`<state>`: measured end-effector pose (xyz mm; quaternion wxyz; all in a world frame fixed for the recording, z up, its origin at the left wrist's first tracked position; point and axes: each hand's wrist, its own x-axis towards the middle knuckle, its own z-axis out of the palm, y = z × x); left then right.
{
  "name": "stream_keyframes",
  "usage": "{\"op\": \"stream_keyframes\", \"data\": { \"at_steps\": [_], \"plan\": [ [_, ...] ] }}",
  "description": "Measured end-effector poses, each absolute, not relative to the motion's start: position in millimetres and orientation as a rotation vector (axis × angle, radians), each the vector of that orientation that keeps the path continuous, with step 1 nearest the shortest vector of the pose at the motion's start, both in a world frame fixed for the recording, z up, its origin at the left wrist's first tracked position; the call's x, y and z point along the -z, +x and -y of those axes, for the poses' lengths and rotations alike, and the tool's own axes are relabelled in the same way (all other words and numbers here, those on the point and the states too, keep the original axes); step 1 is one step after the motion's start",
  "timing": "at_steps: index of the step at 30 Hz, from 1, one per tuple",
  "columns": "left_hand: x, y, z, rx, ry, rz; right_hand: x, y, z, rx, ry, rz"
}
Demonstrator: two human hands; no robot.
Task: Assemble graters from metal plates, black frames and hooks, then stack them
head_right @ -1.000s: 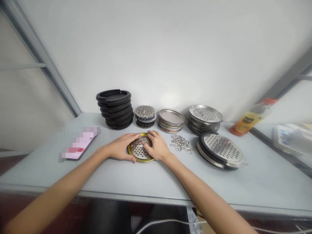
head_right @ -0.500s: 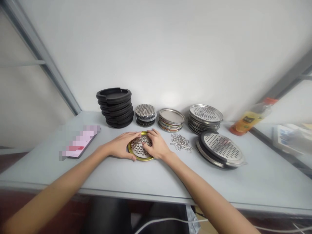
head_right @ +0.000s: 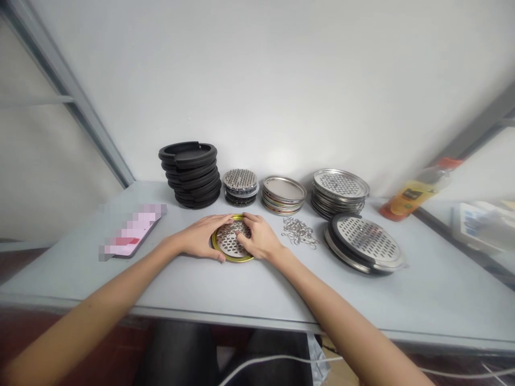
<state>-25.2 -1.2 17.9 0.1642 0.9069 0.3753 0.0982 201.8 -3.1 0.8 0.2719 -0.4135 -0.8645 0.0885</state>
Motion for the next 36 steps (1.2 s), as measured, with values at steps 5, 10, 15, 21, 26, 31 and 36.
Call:
{"op": "stream_keyframes", "data": {
  "at_steps": [5,10,15,21,26,31,36],
  "plan": [
    [-16.3,-25.5,0.4,-0.284,2.594,-1.069,-2.6,201.4,3.9,-0.222,-1.126,2.344],
    [-16.2,-25.8,-0.7,-0.291,2.579,-1.058,-4.0,201.3,3.6,-0.202,-1.134,2.377],
    [-17.5,-25.3,-0.2,-0.306,2.568,-1.046,-3.9,201.2,2.5,-0.205,-1.169,2.38],
    [-19.5,-24.0,0.7,-0.321,2.556,-1.047,-6.6,197.9,1.6,-0.18,-1.216,2.372],
    [-20.3,-23.4,0.8,-0.332,2.546,-1.035,-8.1,195.8,2.2,-0.186,-1.271,2.336],
    [-21.9,-24.6,1.4,-0.326,2.544,-1.025,-3.4,197.0,2.9,-0.275,-1.254,2.258],
    [-22.4,-26.4,1.7,-0.324,2.562,-1.0,2.7,199.7,-2.0,-0.362,-1.304,2.171]
  ]
}}
